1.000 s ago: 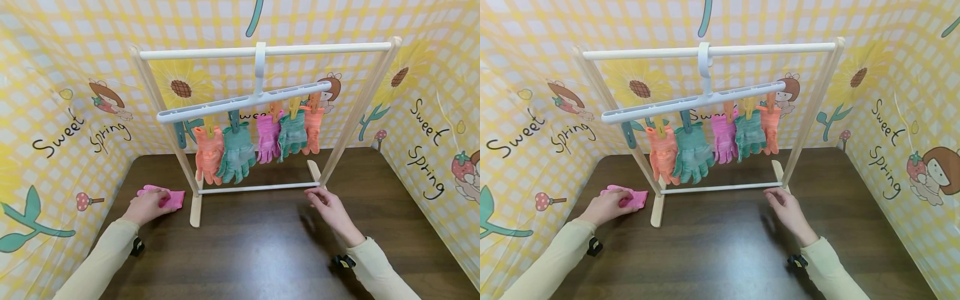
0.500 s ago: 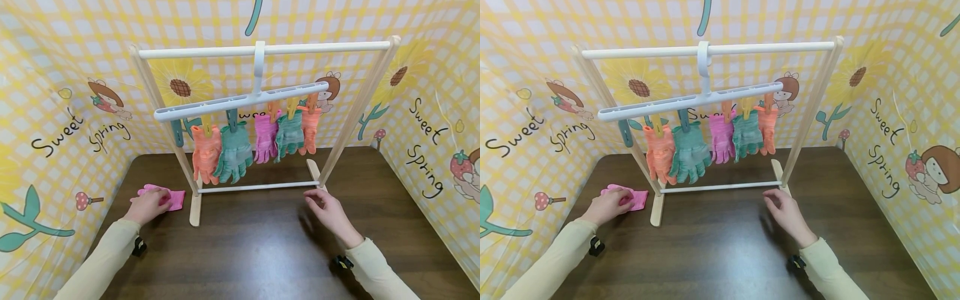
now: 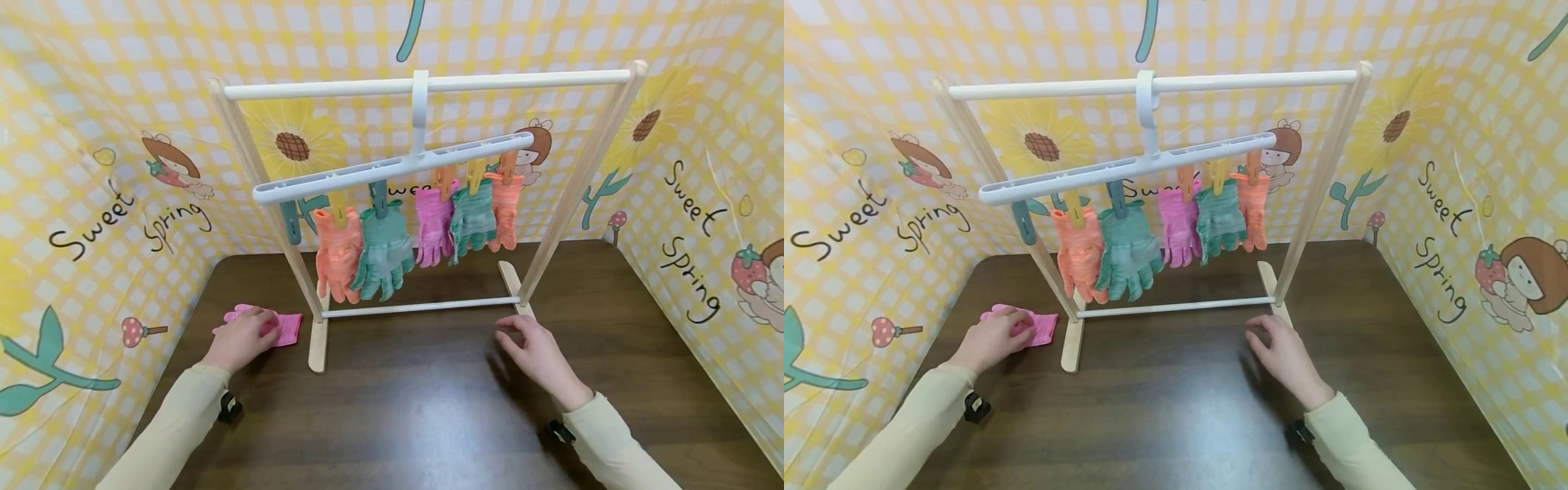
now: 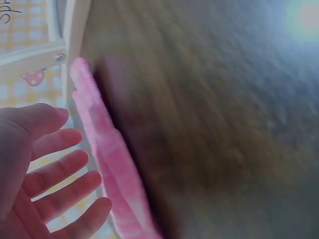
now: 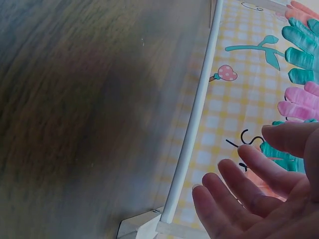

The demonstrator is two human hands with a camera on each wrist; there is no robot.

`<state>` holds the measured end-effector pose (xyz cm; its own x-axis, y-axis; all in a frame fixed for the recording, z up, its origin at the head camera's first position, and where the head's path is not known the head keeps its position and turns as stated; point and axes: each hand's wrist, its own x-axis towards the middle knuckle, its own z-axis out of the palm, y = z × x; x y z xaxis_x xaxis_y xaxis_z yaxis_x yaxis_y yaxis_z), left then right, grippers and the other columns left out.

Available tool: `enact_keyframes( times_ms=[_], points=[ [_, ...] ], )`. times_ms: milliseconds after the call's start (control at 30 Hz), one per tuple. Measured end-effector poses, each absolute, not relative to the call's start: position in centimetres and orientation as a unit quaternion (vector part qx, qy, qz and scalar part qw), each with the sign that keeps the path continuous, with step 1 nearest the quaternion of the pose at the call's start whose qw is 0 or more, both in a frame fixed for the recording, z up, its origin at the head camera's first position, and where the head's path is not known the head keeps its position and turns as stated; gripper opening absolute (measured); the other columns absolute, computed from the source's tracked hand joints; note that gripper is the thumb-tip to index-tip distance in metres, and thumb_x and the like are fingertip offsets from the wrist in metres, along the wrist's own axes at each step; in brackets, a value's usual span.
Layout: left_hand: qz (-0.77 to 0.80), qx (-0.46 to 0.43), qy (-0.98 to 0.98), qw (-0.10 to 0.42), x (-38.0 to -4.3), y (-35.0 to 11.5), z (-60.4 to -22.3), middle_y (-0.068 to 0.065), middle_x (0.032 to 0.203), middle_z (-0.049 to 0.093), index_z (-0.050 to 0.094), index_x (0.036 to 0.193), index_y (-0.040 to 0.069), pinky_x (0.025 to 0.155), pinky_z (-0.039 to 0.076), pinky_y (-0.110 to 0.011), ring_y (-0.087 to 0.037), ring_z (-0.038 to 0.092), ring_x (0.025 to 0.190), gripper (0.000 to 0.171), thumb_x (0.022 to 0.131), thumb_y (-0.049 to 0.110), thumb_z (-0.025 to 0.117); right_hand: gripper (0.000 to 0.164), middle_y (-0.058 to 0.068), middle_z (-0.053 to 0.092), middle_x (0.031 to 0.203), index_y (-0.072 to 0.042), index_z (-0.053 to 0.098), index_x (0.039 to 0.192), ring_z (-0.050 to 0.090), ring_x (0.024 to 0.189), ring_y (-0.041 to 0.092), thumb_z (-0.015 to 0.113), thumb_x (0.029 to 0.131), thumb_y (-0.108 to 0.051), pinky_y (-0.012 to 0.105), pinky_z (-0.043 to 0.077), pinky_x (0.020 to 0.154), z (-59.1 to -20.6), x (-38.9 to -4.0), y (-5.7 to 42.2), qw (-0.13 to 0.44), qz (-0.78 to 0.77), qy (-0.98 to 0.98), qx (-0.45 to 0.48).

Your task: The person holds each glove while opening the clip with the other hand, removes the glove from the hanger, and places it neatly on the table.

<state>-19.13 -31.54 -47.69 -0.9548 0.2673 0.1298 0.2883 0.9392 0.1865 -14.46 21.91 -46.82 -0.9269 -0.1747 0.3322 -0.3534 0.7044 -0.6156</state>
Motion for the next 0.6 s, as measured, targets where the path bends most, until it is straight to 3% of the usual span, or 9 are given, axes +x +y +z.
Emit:
enact_keyframes(
  times_ms=[133, 367, 600],
  points=[
    [-0.116, -0.143, -0.98, 0.078, -19.1, -31.1, -47.5, -0.009, 0.101, 0.063, 0.066, 0.1, 0.011, 0.067, 0.048, -0.055, -0.029, 0.062, 0.091, 0.021, 0.088, 0.028, 0.062, 0.017, 0.003, 0.064, 0.096, -0.007, 0.066, 0.101, 0.06, 0.079, 0.016, 0.067, 0.086, -0.013, 0.042, 0.05, 0.07, -46.9, -14.3, 21.9, 0.127, 0.354, -0.915, 0.144],
    [-0.142, -0.163, -0.963, 0.163, -18.7, -30.0, -46.9, -0.005, 0.087, 0.063, 0.064, 0.101, 0.012, 0.047, 0.042, -0.033, -0.019, 0.058, 0.061, 0.018, 0.088, 0.023, 0.062, 0.017, 0.004, 0.064, 0.097, -0.007, 0.066, 0.101, 0.062, 0.083, 0.021, 0.067, 0.086, -0.014, 0.044, 0.049, 0.072, -47.4, -14.3, 22.0, 0.119, 0.357, -0.916, 0.141],
    [-0.14, -0.193, -0.946, 0.219, -17.9, -28.4, -45.8, -0.001, 0.081, 0.065, 0.067, 0.096, 0.013, 0.046, 0.04, -0.027, -0.011, 0.054, 0.055, 0.013, 0.086, 0.019, 0.063, 0.018, 0.004, 0.064, 0.098, -0.007, 0.066, 0.102, 0.062, 0.081, 0.02, 0.066, 0.087, -0.016, 0.043, 0.05, 0.071, -47.3, -14.2, 21.9, 0.112, 0.356, -0.917, 0.139]
  ],
)
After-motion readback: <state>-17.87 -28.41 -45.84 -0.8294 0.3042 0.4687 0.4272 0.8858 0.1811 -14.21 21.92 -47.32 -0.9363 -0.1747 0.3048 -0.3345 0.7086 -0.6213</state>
